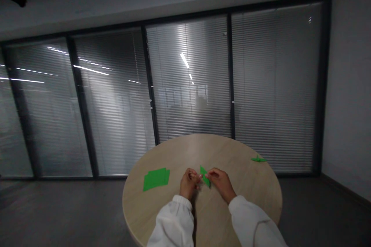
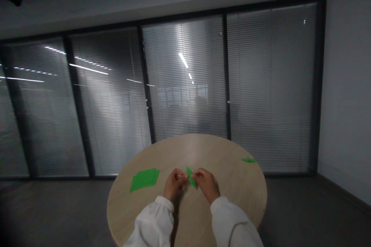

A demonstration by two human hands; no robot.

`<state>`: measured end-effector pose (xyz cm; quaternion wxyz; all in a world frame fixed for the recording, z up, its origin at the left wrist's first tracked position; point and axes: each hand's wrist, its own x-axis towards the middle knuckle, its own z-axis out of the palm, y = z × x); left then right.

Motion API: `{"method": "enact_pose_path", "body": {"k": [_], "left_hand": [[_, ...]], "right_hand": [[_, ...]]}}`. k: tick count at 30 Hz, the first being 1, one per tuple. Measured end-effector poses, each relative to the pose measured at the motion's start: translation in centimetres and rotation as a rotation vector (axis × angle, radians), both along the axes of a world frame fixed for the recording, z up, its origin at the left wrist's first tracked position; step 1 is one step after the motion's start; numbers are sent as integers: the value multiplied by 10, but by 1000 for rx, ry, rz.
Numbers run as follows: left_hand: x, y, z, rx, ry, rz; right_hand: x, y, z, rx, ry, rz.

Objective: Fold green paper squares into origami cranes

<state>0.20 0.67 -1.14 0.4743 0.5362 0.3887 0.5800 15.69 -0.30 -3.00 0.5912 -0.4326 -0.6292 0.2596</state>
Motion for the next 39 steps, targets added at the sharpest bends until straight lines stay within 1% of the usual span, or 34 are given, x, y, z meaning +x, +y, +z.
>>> {"method": "enact_pose_path", "body": {"k": [1,2,5,8,11,13,16,20,22,26,28,35,39], "left_hand": [[0,0,0,5,-3,8],[1,-1,0,3,-10,-11],[2,-4,3,-74,-68,-152],[3,-8,10,-198,-201,-250],[2,-11,14,-303,-319,-273],[1,-11,13,-324,-344,-249],[-1,-9,9,-289,-304,-192],[-4,-5,3,-227,-237,-187],[-4,-5,2,-217,-186,-178],[-3,-4,4,-204,-133,-169],[-2,-4,4,-187,-131,-175],[-3,-2,2,-148,-141,-186],[-4,-1,2,-132,-136,-193]], "right_hand": [[0,-1,1,34,-33,-43],[-1,-2,2,69,-67,-78],[-1,-6,6,164,-126,-121],[1,-5,6,236,-126,-133],[3,-1,3,282,-108,-108],[4,1,1,280,-105,-58],[4,1,2,268,-118,23],[4,-2,5,281,-115,73],[4,-4,5,256,-90,54],[4,-4,1,151,-45,-25],[3,-3,0,129,-58,-19],[2,-1,0,197,-147,38],[1,-2,-1,174,-89,30]]}}
